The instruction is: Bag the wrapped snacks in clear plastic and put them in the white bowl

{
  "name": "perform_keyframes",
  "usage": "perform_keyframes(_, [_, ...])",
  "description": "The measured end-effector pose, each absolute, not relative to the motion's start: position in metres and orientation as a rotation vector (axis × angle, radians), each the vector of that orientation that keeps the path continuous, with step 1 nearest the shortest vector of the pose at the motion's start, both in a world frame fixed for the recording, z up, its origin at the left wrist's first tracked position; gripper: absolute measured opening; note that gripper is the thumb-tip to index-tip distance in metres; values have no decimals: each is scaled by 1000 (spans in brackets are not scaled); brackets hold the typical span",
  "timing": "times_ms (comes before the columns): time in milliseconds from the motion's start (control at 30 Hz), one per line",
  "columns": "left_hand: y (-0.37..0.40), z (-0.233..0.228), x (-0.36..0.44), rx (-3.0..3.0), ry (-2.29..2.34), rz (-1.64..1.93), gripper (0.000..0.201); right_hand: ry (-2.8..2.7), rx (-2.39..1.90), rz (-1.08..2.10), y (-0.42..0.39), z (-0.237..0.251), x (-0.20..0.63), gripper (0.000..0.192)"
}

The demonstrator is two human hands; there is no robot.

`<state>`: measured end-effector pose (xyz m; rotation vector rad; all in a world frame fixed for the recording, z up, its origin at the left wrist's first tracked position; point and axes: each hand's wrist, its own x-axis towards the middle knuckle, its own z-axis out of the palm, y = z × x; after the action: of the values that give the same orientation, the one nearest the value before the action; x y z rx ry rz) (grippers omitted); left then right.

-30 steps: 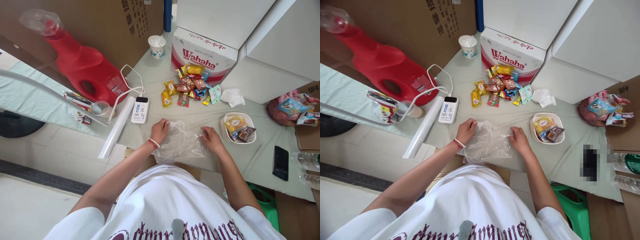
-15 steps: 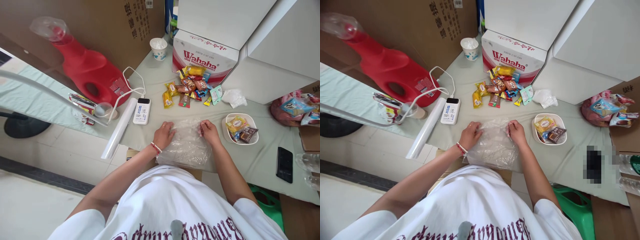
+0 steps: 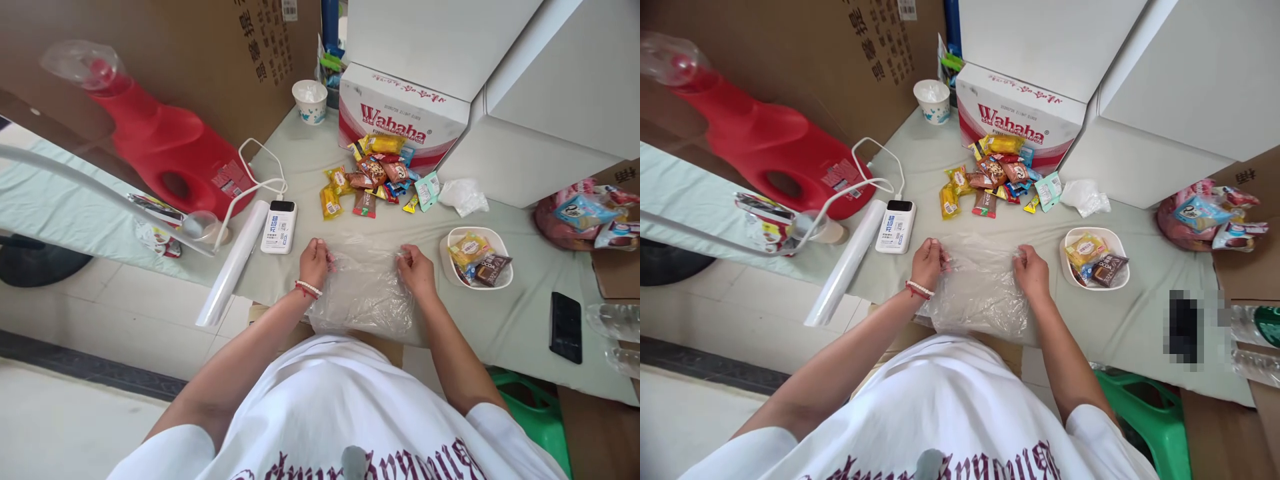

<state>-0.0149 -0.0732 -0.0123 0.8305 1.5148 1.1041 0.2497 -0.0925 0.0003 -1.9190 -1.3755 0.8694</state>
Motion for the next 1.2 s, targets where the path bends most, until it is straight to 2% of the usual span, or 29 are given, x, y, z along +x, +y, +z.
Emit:
perform_keyframes(67, [-71, -15, -18, 874, 1589, 1110, 42, -1222, -1920, 989, -84, -5, 256, 42])
perform_keyframes(167, [-75, -13, -23, 1180, 1825, 1153, 35, -1071, -1886, 1074, -70, -6, 266, 39])
perform_keyframes(267, [-85, -7, -25, 1697, 2051, 1223, 34, -1257, -1991, 1013, -61, 4, 276, 34])
perform_keyframes(333, [-91, -3, -25, 2081, 1925, 1084, 32, -1581, -2107, 828, -51, 18, 280, 34])
perform_keyframes(433, [-94, -4, -30, 2405, 1590, 655, 34, -1973, -2131, 378, -19, 43, 277, 41])
perform_keyframes(500, [-93, -9, -38, 2444, 1527, 441, 43, -2024, -2111, 202, 16, 57, 266, 45])
perform_keyframes(633, [-96, -15, -56, 2479, 1433, 244, 67, -2123, -2073, 73, 93, 63, 238, 62])
perform_keyframes(733, [-101, -14, -61, 2470, 1456, 226, 73, -2175, -2014, -12, 120, 59, 233, 45])
perform_keyframes(833, [-105, -13, -58, 2441, 1543, 251, 71, -2002, -1953, -56, 105, 68, 246, 40])
perform_keyframes(933, [-107, -14, -51, 2424, 1571, 286, 70, -1782, -1799, 168, 60, 87, 257, 42])
perform_keyframes(1033, [-107, -14, -48, 2413, 1560, 303, 68, -1723, -1660, 747, 9, 95, 245, 48])
perform_keyframes(1133, [-106, -14, -48, 2401, 1547, 303, 65, -1856, -1459, 1357, -29, 75, 219, 42])
perform_keyframes(1200, [-105, -14, -50, 2399, 1535, 310, 62, -1927, -1420, 1581, -43, 52, 208, 37])
